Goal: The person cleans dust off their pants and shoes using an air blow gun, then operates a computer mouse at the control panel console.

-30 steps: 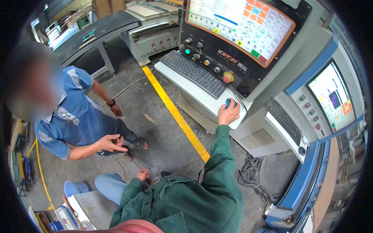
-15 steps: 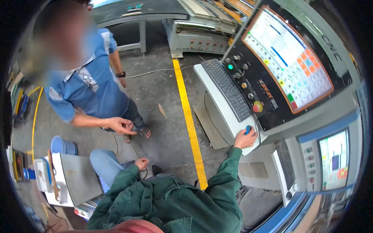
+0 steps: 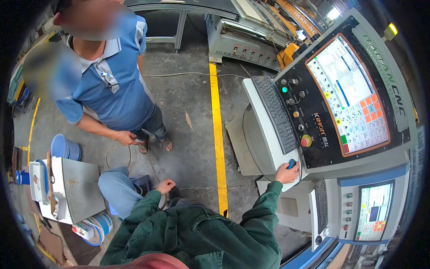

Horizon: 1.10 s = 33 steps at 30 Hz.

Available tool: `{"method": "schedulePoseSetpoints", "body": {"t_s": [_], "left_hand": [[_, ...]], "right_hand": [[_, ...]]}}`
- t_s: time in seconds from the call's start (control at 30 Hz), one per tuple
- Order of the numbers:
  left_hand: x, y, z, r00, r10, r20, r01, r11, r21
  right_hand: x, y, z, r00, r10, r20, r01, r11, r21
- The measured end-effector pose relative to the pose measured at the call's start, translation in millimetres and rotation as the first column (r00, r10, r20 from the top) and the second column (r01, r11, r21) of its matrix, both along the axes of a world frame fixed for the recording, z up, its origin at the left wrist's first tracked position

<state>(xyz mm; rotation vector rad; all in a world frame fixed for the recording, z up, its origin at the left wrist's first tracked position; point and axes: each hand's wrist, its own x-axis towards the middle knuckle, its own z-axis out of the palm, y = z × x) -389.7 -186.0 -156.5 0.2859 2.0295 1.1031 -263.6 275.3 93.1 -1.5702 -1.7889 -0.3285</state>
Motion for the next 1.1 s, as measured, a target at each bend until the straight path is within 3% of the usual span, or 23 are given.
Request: {"method": "schedulePoseSetpoints", "body": {"t_s": [0.2,0.37,0.5,1.1], "left_hand": [[-1,-15,-25,0.999,0.023,0.031,-0.023,1.0,0.02],[-6,-22,-11,1.0,0.003,0.01,-0.003,0.999,-0.047],[-9,-24,-4,0.994,0.042,0.099,-0.039,0.999,-0.037],[-19,-33,-19,0.976,0.077,0.205,-0.061,0.995,-0.083]], "right_hand": [[0,-1,2,1.0,0.001,-0.007,-0.001,1.0,0.014],[0,-3,3,1.0,-0.007,-0.017,0.007,1.0,0.01],[-1,-5,5,0.999,-0.021,-0.042,0.021,1.0,0.0],[2,-6,8,0.995,0.001,-0.104,-0.004,1.0,-0.026]]}}
